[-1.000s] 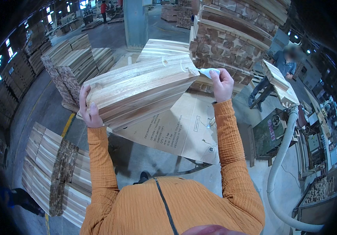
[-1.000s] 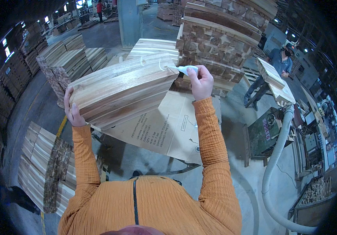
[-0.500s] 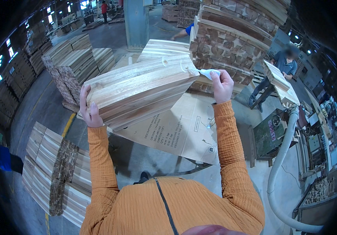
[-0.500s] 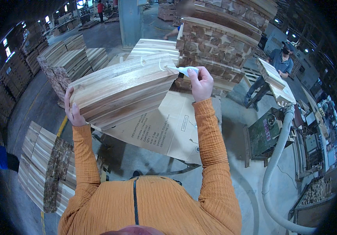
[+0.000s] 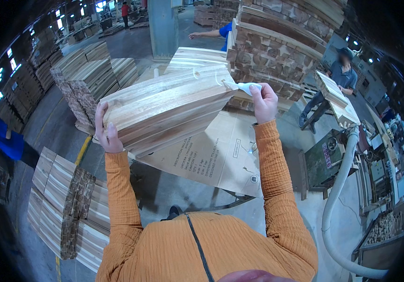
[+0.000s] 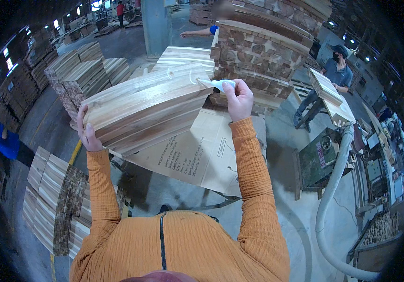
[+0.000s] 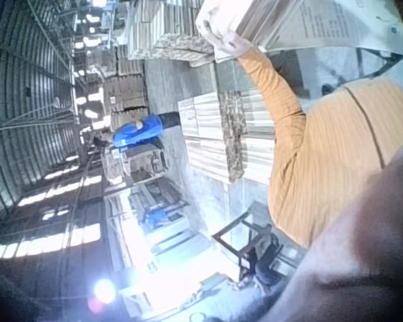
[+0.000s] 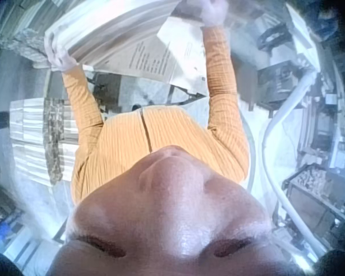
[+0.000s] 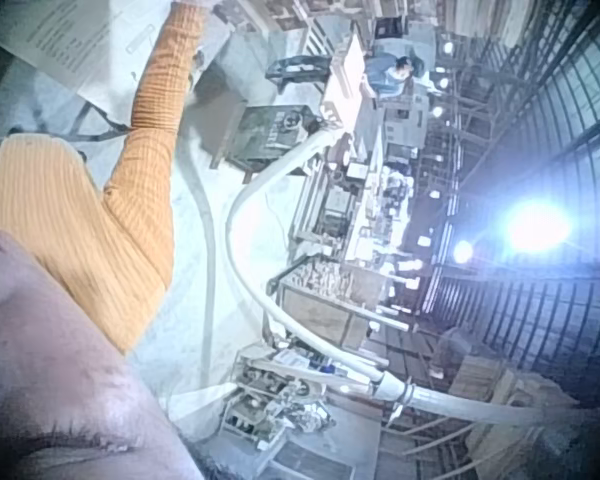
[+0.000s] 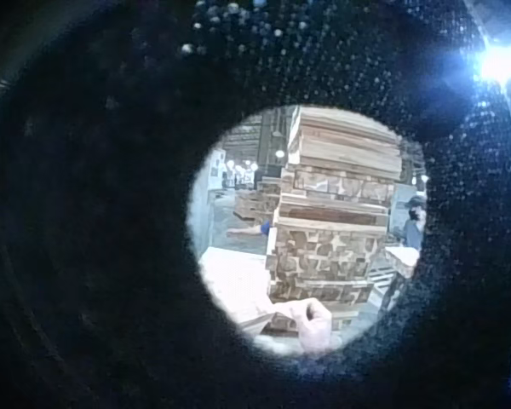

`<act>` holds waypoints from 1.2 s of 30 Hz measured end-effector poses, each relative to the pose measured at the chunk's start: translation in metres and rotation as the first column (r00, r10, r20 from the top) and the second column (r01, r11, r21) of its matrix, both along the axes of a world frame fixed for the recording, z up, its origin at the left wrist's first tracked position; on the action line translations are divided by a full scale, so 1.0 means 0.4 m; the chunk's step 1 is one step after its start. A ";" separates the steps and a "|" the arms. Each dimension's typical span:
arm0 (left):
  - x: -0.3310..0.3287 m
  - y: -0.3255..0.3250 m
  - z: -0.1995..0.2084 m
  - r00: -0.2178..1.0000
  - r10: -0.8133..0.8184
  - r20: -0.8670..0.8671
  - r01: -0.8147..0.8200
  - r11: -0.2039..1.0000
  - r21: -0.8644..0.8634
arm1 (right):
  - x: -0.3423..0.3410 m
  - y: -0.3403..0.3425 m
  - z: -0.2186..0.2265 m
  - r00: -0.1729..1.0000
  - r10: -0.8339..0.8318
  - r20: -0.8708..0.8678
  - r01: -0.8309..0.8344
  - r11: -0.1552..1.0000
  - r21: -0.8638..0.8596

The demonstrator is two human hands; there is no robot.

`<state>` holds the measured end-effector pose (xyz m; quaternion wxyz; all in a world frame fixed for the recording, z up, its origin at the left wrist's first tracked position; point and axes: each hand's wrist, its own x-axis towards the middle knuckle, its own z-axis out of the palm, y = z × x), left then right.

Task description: The person repeatedly picks up stacks of wooden planks, applies glue to the edges using a handheld applicator, and places the planks back on a table. The process is repeated multiple times in a workshop setting.

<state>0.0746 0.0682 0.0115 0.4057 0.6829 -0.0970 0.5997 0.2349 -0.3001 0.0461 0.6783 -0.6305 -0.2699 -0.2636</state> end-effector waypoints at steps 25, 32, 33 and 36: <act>0.115 0.055 0.039 0.997 -0.063 -0.054 0.058 0.994 -0.091 | -0.295 -0.395 -0.701 0.650 -0.668 -0.363 0.538 0.741 -0.401; 0.121 0.066 0.049 0.988 -0.080 -0.131 0.044 0.966 -0.256 | -0.344 -0.440 -0.756 0.533 -0.763 -0.367 0.572 0.644 -0.508; 0.106 0.019 0.071 0.981 -0.168 -0.097 0.124 0.927 -0.353 | -0.324 -0.441 -0.761 0.538 -0.769 -0.346 0.580 0.635 -0.510; 0.114 0.033 0.056 0.975 -0.172 -0.141 0.119 0.940 -0.319 | -0.344 -0.438 -0.781 0.445 -0.854 -0.268 0.603 0.507 -0.616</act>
